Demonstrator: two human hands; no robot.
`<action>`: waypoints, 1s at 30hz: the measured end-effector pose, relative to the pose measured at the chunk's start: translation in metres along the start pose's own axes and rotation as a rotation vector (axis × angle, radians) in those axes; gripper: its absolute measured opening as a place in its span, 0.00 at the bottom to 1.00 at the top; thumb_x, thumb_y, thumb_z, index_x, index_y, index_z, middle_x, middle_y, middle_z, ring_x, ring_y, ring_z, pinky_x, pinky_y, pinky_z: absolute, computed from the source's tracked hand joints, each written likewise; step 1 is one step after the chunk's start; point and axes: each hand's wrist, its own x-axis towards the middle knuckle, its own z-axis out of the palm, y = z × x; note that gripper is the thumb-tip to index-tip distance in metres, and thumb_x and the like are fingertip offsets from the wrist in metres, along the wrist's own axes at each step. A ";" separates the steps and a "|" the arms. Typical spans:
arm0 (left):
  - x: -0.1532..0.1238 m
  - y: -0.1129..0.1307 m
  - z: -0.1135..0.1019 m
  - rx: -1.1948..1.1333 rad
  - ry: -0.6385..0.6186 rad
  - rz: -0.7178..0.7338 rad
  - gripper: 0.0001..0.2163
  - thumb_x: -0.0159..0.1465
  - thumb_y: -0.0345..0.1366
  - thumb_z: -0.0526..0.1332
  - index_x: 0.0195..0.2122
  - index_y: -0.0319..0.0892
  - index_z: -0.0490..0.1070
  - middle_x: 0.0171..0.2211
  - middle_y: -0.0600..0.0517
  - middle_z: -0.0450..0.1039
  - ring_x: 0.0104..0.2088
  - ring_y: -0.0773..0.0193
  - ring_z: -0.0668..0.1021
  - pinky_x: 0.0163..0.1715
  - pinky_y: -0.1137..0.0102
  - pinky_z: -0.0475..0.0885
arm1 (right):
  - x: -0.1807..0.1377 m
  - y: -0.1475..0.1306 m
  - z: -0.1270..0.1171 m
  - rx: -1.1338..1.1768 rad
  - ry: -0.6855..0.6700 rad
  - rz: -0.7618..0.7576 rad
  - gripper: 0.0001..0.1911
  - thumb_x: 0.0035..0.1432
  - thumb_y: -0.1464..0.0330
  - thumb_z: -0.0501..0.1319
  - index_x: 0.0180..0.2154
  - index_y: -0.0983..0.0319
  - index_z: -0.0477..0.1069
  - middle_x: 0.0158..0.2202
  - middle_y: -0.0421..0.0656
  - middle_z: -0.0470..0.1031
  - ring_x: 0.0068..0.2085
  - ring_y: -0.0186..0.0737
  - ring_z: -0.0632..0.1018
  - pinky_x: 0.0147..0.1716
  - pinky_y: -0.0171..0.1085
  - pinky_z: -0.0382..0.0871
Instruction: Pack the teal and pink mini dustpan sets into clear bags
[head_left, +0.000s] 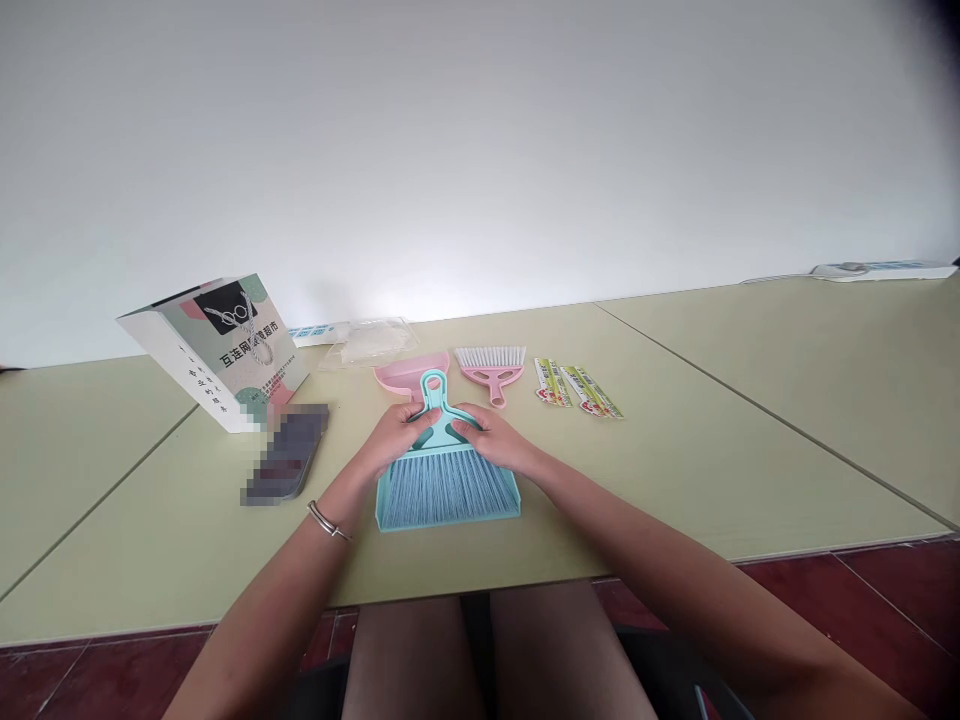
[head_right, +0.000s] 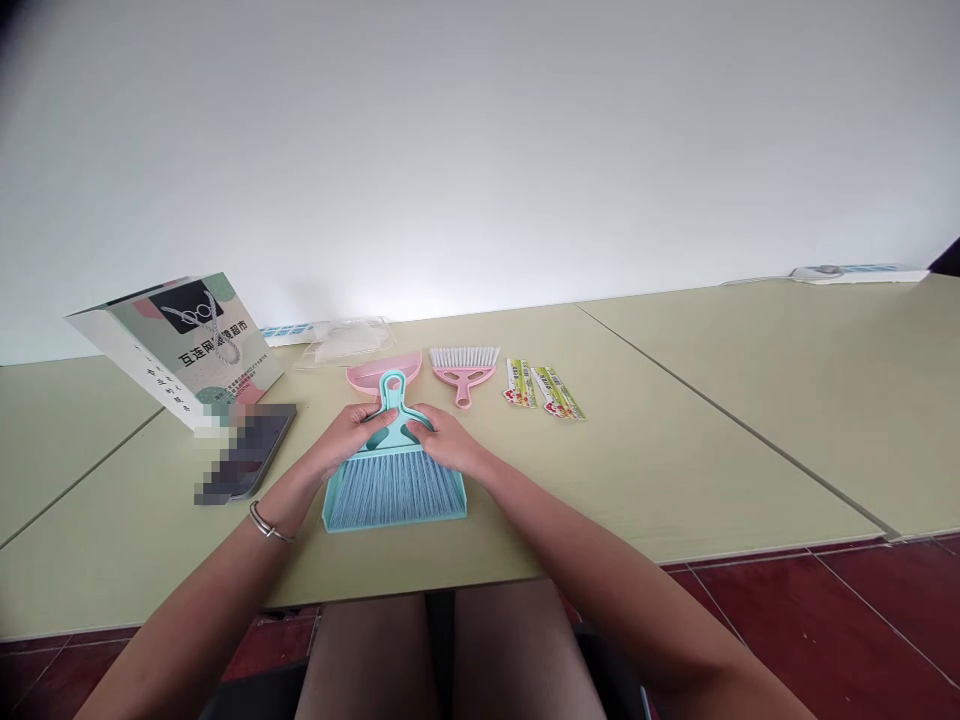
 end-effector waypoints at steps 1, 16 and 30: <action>0.000 0.000 -0.001 -0.019 -0.006 -0.008 0.18 0.52 0.53 0.63 0.28 0.40 0.74 0.21 0.55 0.67 0.22 0.68 0.66 0.22 0.73 0.59 | 0.001 0.000 -0.001 0.013 0.003 0.002 0.12 0.60 0.64 0.52 0.39 0.60 0.71 0.35 0.42 0.75 0.36 0.40 0.75 0.36 0.39 0.68; 0.009 -0.019 -0.013 -0.229 0.020 -0.008 0.25 0.51 0.52 0.65 0.45 0.40 0.74 0.39 0.46 0.78 0.41 0.53 0.77 0.41 0.63 0.70 | 0.002 0.030 -0.096 -0.275 0.539 0.321 0.23 0.59 0.55 0.53 0.49 0.62 0.68 0.51 0.54 0.70 0.51 0.50 0.71 0.49 0.49 0.64; 0.015 -0.028 -0.009 -0.304 0.084 0.040 0.23 0.52 0.52 0.65 0.43 0.40 0.74 0.38 0.47 0.78 0.36 0.58 0.77 0.37 0.67 0.69 | -0.015 0.075 -0.140 -0.547 0.516 0.901 0.52 0.39 0.62 0.70 0.60 0.73 0.47 0.58 0.73 0.54 0.54 0.69 0.67 0.47 0.56 0.64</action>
